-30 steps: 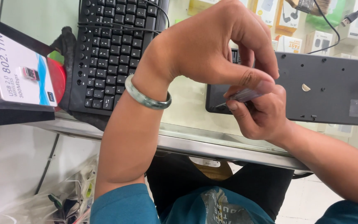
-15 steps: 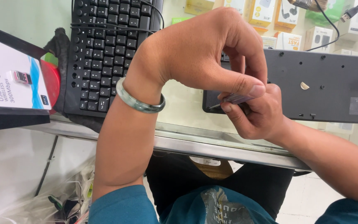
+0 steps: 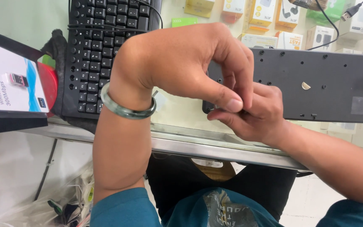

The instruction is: The person uses a screwdriver to tighten screws on the back of a black computer keyboard. They systematically move from one screw to the next, securing the keyboard's casing.

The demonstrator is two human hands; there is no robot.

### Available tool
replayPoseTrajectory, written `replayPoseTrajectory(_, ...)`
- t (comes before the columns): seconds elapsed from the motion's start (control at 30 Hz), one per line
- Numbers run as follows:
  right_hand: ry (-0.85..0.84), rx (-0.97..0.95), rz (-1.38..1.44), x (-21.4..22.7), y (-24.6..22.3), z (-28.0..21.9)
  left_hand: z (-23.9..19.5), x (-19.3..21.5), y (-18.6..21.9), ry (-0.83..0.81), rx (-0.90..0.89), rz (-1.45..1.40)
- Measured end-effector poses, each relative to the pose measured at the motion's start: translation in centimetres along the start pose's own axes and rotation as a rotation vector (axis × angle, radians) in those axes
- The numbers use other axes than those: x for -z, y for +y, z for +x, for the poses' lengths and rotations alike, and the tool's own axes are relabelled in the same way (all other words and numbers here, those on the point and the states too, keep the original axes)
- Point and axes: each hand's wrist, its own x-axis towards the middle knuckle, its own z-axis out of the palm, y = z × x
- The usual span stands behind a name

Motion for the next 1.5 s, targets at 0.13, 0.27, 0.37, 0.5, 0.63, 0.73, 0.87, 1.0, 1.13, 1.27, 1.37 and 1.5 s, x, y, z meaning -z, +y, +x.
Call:
replayPoseTrajectory(0.13, -0.155, 0.033, 0.137, 0.4, 0.5, 0.7, -0.4, 0.1, 0.7, -0.007, 0.003, -0.001)
replayPoseTrajectory(0.27, -0.263, 0.125, 0.007, 1.5, 3.4, 0.7, 0.1, -0.3, 0.7, 0.008, 0.085, 0.09)
replayPoseTrajectory(0.37, -0.474, 0.018, 0.164, 2.2, 3.3, 1.6, 0.1, -0.2, 0.6, 0.032, 0.125, 0.041)
replayPoseTrajectory(0.5, -0.522, 0.05, 0.104, 2.3, 2.8, 2.2, -0.1, -0.2, 1.3, 0.018, 0.142, 0.051)
replayPoseTrajectory(0.63, -0.403, 0.102, 0.128, 2.0, 1.5, 2.5, -0.1, 0.0, 1.7, 0.014, 0.13, -0.013)
replayPoseTrajectory(0.73, -0.182, 0.08, 0.163, 0.6, 0.8, 1.6, -0.5, 0.1, 1.6, 0.039, 0.201, 0.056)
replayPoseTrajectory(0.87, -0.068, 0.078, 0.186, 0.3, -0.1, 2.5, -0.2, -0.1, 2.0, -0.017, 0.173, -0.054)
replayPoseTrajectory(1.0, -0.096, 0.065, 0.175, 0.4, 0.6, 1.5, -0.1, -0.3, 1.9, 0.01, 0.136, 0.017)
replayPoseTrajectory(1.13, -0.148, 0.062, 0.233, 0.7, 0.3, 1.8, -0.3, -0.1, 2.3, 0.013, -0.056, -0.052)
replayPoseTrajectory(1.27, -0.151, 0.104, 0.105, 0.6, 1.8, 0.1, -0.2, 0.0, 2.0, 0.038, 0.006, -0.027)
replayPoseTrajectory(1.37, -0.238, 0.116, 0.12, 0.7, 1.5, 0.6, -0.1, 0.1, 1.9, 0.034, 0.036, -0.039)
replayPoseTrajectory(1.5, -0.238, 0.156, 0.101, 0.4, 1.9, -0.1, -0.1, 0.1, 1.8, -0.019, 0.041, -0.061)
